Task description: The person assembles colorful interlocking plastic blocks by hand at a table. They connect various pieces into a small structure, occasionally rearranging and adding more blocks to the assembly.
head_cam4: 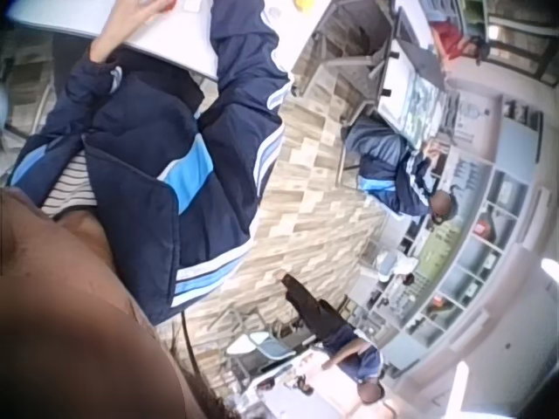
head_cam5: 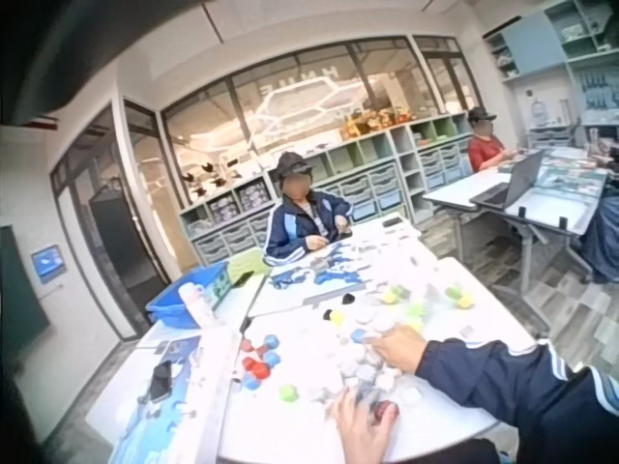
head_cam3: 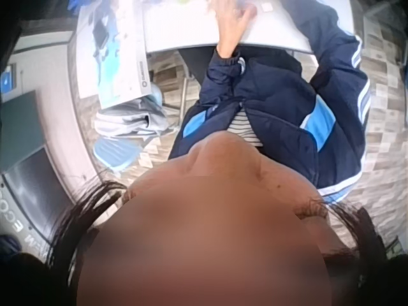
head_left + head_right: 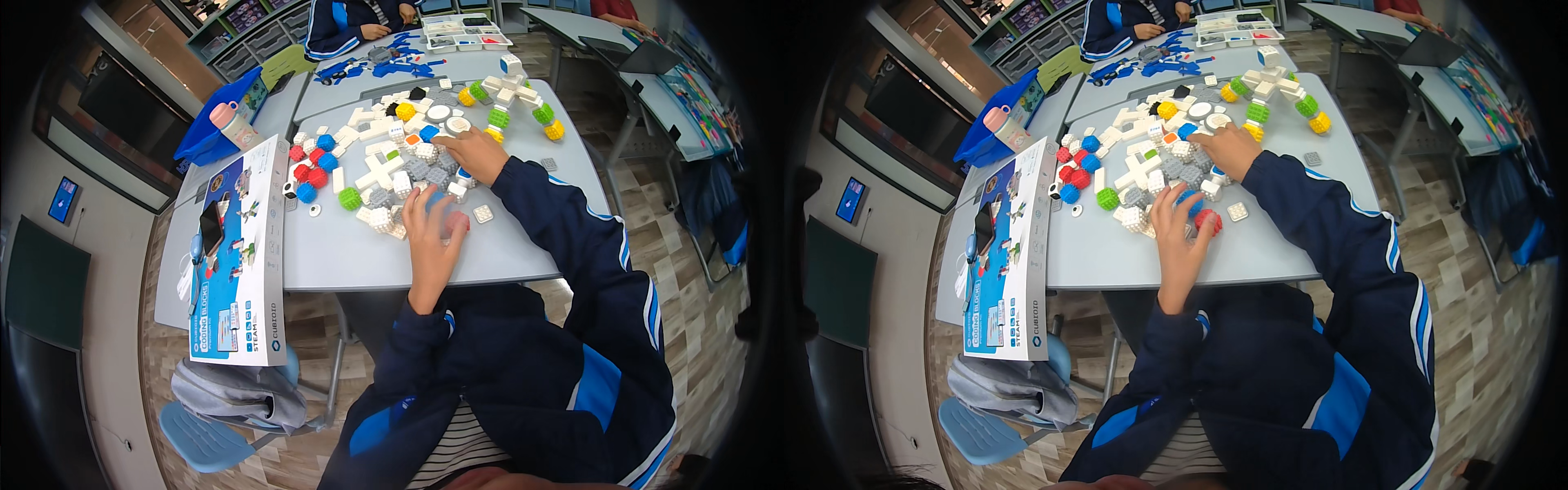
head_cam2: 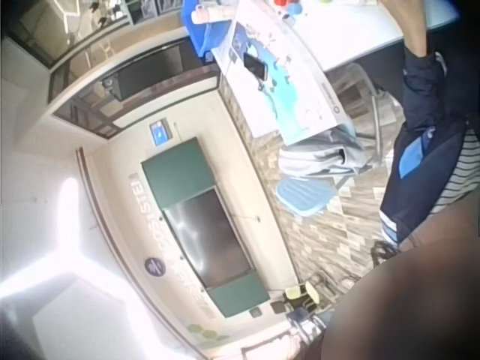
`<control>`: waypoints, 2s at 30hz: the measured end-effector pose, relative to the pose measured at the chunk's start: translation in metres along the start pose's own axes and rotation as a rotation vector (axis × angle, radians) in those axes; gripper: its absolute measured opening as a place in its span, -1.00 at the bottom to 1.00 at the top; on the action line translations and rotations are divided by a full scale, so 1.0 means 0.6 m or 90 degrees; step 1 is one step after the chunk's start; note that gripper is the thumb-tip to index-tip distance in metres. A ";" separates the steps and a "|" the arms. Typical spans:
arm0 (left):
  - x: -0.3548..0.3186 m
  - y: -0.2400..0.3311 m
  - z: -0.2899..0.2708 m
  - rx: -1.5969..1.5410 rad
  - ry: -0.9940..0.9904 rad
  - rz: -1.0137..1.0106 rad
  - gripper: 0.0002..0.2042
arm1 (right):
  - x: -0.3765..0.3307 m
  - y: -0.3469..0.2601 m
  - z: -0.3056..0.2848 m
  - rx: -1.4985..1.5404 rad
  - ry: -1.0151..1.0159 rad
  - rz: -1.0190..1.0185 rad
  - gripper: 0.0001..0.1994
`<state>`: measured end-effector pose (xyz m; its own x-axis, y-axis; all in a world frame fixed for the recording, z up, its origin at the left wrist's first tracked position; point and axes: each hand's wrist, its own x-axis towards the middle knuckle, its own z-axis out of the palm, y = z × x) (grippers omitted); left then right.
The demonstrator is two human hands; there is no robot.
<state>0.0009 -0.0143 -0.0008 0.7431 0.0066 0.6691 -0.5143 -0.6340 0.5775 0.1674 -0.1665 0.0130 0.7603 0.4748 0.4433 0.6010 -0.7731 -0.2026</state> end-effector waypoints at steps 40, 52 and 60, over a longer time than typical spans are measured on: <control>-0.042 0.027 -0.118 0.432 0.263 -0.043 -0.52 | -0.062 -0.085 -0.084 0.839 -0.102 0.109 -0.77; -0.048 -0.020 -0.071 0.036 0.064 -0.209 -0.17 | -0.060 -0.081 -0.089 0.870 -0.040 0.144 -0.78; -0.035 -0.013 -0.037 0.289 -0.141 -0.132 0.20 | -0.061 -0.084 -0.089 0.854 0.019 0.137 -0.82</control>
<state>-0.0203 0.0076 -0.0090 0.9068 0.0348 0.4200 -0.1474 -0.9075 0.3933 0.0963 -0.1673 0.0534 0.8732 0.3754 0.3106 0.2605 0.1791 -0.9487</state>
